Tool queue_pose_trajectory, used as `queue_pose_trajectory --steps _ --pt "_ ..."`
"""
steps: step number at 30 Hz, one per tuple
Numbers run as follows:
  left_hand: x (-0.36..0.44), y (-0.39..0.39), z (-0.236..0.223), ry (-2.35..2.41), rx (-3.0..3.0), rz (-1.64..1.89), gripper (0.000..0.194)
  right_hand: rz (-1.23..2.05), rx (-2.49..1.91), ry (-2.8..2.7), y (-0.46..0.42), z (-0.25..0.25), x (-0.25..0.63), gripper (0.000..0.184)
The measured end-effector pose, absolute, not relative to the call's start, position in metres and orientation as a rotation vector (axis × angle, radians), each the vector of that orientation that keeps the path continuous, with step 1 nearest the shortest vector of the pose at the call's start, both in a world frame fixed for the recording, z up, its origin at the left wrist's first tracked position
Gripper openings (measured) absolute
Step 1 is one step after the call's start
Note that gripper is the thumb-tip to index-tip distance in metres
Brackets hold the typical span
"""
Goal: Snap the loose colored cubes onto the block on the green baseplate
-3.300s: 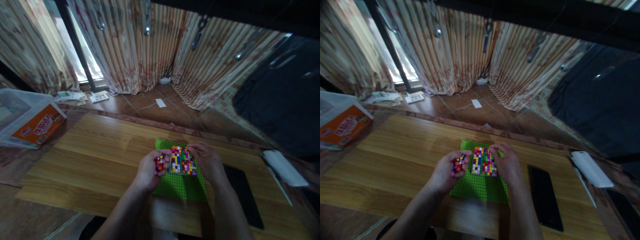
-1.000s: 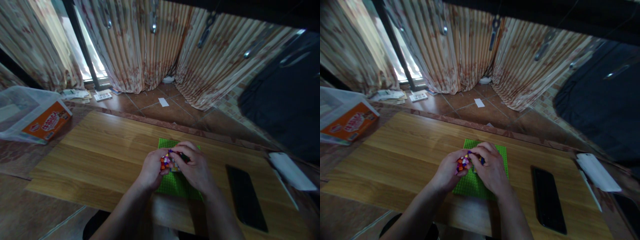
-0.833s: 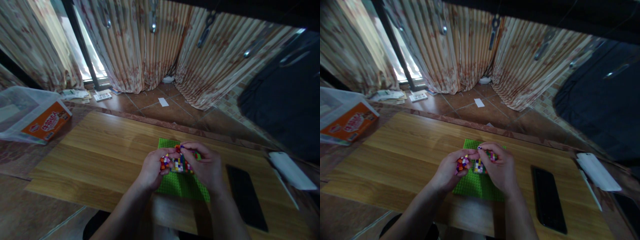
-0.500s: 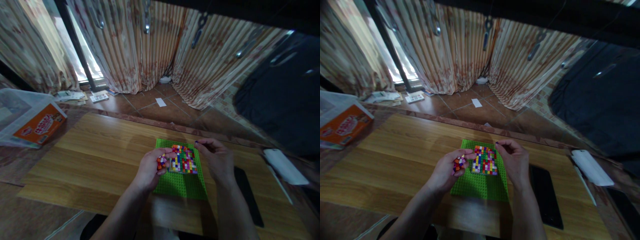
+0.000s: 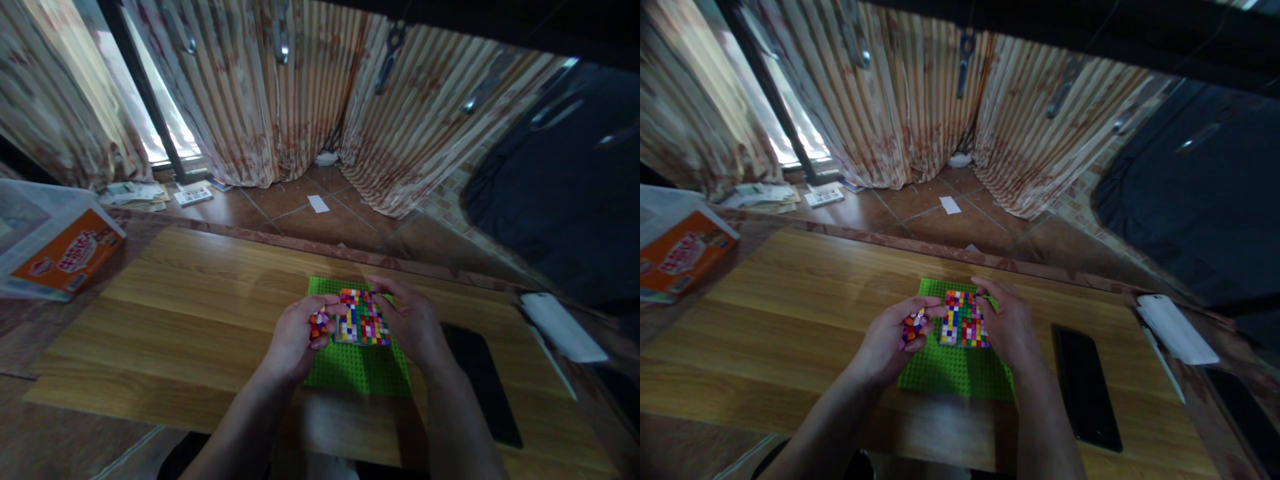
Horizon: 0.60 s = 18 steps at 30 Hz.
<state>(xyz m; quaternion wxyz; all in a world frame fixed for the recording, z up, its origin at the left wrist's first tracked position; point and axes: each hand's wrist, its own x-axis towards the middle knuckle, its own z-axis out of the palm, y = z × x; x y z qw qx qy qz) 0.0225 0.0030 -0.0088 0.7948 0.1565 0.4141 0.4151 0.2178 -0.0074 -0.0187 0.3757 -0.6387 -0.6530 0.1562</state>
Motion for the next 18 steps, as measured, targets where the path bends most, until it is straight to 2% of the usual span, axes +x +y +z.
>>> queue_pose_trajectory --steps 5,18 --pt "0.0227 0.0033 -0.0092 0.902 0.331 0.888 0.015 0.445 -1.648 -1.63 -0.0074 -0.0199 0.2175 0.037" --pt "0.0223 0.0031 -0.011 0.887 0.316 0.888 0.014 0.586 -1.634 -1.511 -0.0047 -0.0216 0.2187 0.034"
